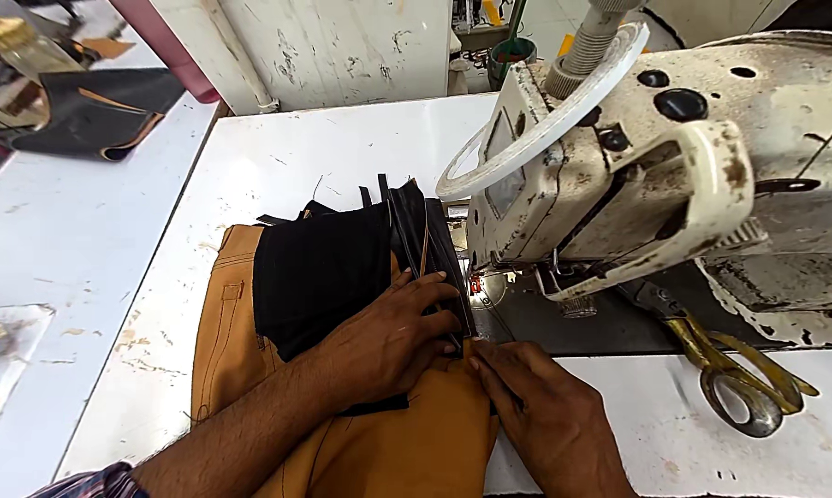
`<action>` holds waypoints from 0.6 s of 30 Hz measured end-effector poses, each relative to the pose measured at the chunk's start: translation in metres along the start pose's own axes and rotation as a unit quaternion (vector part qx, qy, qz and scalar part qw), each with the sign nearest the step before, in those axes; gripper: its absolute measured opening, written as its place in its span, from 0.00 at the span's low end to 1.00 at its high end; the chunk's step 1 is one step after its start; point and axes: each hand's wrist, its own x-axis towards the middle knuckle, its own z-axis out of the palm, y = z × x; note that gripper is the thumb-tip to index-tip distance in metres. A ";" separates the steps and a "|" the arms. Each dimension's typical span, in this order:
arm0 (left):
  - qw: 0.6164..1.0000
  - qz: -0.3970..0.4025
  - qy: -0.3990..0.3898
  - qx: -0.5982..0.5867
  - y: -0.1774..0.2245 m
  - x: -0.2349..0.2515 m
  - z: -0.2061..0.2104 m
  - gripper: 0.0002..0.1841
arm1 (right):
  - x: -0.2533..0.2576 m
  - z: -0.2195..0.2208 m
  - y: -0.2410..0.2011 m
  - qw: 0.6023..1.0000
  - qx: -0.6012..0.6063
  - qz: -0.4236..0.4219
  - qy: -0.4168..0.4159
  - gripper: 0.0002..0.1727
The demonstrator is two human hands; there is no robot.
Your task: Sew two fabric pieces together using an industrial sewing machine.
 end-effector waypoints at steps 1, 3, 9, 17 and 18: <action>1.000 0.001 0.002 -0.001 0.000 0.000 0.000 0.16 | 0.000 -0.001 0.000 1.000 -0.007 -0.004 -0.004 0.15; 1.000 0.003 0.004 -0.002 0.000 0.000 0.000 0.16 | 0.001 -0.001 -0.001 1.000 -0.022 -0.011 -0.008 0.15; 1.000 0.002 0.006 0.001 0.000 0.000 0.001 0.16 | 0.003 -0.003 -0.005 0.996 -0.072 -0.028 -0.035 0.17; 0.999 0.008 0.026 0.029 0.000 0.000 0.005 0.20 | 0.014 -0.010 -0.011 0.984 -0.145 -0.087 -0.058 0.22; 0.999 -0.001 0.027 0.043 0.001 0.001 0.005 0.22 | 0.016 -0.011 -0.012 0.982 -0.152 -0.093 -0.060 0.23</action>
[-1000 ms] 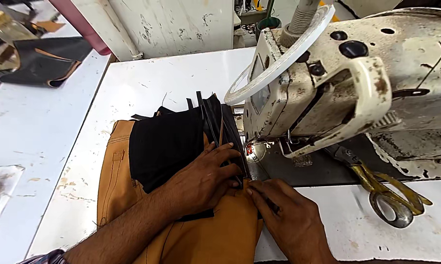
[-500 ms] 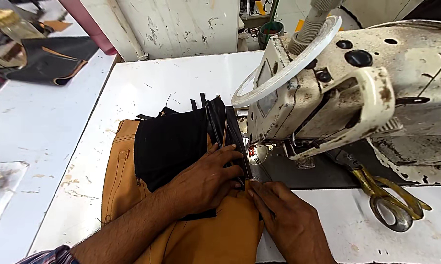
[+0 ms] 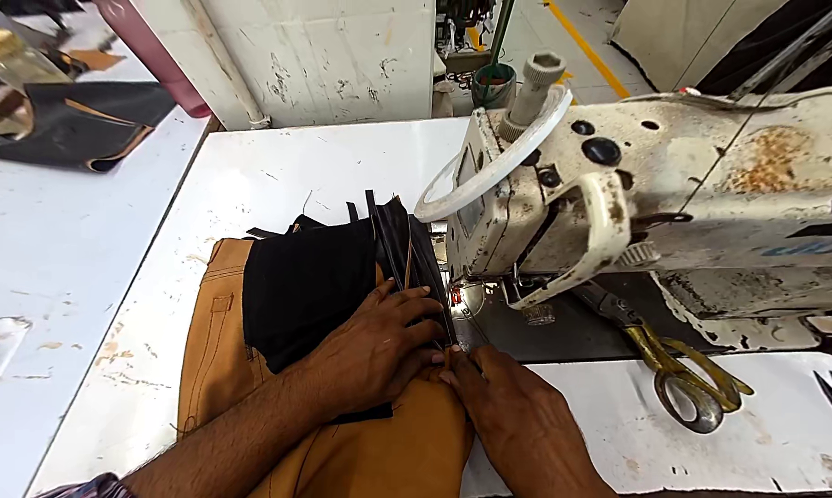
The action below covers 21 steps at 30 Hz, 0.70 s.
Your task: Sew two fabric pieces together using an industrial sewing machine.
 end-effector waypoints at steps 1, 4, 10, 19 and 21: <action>1.000 -0.014 0.001 0.016 0.001 0.002 -0.001 0.24 | 0.001 -0.001 0.000 1.000 -0.007 -0.005 -0.003 0.22; 0.996 -0.080 -0.011 0.048 0.000 0.017 -0.010 0.30 | 0.003 -0.003 0.002 1.000 -0.017 -0.013 -0.016 0.20; 0.981 -0.188 0.035 0.038 -0.026 0.053 -0.018 0.21 | 0.007 -0.010 0.006 0.995 -0.026 -0.052 -0.078 0.20; 0.931 -0.365 0.000 -0.024 -0.061 0.082 -0.047 0.31 | 0.008 -0.009 0.011 0.991 -0.001 -0.068 -0.115 0.22; 0.930 -0.366 0.011 -0.029 -0.063 0.085 -0.050 0.24 | 0.008 -0.009 0.011 0.990 0.006 -0.066 -0.121 0.21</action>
